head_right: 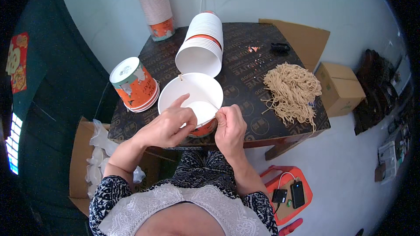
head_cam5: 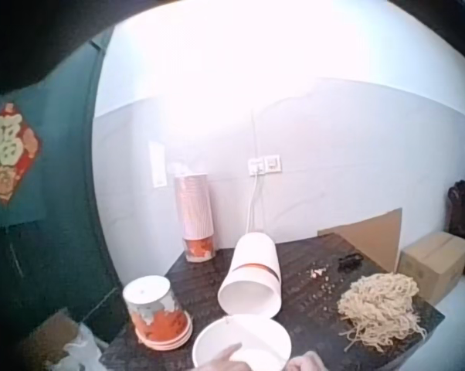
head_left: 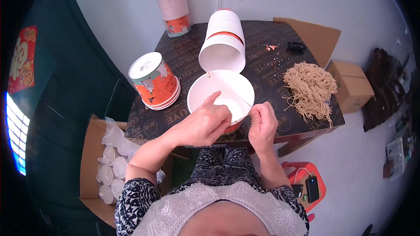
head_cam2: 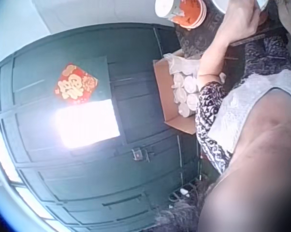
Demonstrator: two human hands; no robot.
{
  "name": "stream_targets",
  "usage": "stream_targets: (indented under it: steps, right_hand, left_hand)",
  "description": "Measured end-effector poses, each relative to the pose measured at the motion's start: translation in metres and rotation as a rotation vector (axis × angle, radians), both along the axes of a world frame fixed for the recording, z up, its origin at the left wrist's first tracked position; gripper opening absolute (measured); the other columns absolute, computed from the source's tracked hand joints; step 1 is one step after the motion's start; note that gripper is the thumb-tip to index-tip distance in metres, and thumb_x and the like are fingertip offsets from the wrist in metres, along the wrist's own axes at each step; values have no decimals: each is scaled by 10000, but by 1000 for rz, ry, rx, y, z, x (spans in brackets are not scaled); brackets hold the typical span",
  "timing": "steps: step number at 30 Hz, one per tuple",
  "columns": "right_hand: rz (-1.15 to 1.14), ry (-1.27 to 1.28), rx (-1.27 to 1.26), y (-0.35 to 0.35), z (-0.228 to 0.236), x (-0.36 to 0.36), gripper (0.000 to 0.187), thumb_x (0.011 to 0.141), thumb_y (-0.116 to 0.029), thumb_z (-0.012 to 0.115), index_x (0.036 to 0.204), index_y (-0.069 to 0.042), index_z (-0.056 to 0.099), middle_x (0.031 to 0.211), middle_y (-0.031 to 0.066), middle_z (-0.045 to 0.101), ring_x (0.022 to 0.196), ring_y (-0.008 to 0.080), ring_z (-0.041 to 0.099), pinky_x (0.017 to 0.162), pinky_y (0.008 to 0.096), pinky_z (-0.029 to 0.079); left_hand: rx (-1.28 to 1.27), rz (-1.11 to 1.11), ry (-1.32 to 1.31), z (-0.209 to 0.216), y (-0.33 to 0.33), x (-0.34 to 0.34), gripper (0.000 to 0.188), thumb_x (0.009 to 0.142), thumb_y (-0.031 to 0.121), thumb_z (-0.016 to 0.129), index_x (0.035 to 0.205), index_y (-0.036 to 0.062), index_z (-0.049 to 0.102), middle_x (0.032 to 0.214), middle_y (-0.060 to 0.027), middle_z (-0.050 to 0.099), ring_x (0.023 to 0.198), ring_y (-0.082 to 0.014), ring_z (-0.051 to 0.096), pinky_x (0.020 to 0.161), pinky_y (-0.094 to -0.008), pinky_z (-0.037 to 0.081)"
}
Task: Tie thin strings onto the rims of paper cups to create handles or decorative elements.
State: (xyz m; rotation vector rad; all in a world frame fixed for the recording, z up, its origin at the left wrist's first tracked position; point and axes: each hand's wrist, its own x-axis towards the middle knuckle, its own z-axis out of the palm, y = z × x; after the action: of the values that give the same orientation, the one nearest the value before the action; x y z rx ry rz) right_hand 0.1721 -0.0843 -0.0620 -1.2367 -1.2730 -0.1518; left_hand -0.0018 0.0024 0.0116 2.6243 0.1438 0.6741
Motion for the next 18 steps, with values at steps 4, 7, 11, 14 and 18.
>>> stream_targets:
  steps: [4, 7, 11, 14, 18]
  right_hand:
    - [15, 9, -5, -2, 1, 1, 79, 913, -36, 613, 882, -8, 545, 772, 130, 532, 648, 309, 559, 569, 372, 444]
    - [193, -65, -59, -6, 8, 4, 96, 872, -6, 638, 960, -5, 600, 756, 111, 520, 605, 226, 522, 550, 327, 412]
    - [270, -238, -98, -7, 16, 3, 255, 789, -4, 713, 1030, -25, 632, 776, 108, 561, 595, 252, 558, 556, 343, 445]
    - [230, -307, -61, -1, 6, 3, 232, 752, -7, 744, 954, -27, 633, 772, 104, 572, 603, 264, 567, 542, 355, 444]
    - [91, -239, 99, 2, -3, -3, 215, 722, 20, 733, 892, -39, 615, 729, 89, 547, 582, 253, 546, 519, 362, 420]
  left_hand:
    - [-24, -19, 46, -1, 5, -6, 74, 825, 11, 614, 869, 32, 557, 734, -86, 596, 746, -299, 637, 1143, -586, 251]
    - [-70, 62, -95, 3, 4, -13, 162, 816, 56, 664, 955, 41, 582, 876, -88, 621, 891, -266, 645, 1159, -570, 232]
    - [-161, 351, -534, 1, 10, -27, 194, 843, 40, 648, 1024, 7, 587, 1065, -132, 616, 1025, -277, 601, 988, -394, 441]
    - [-83, 630, -684, -21, 17, -38, 196, 901, 72, 629, 1074, -5, 581, 1193, -152, 548, 1082, -243, 570, 945, -339, 453]
    - [-580, 657, -798, -37, 0, -42, 580, 899, 135, 676, 1371, -24, 378, 1385, -156, 411, 1259, -234, 468, 1024, -354, 424]
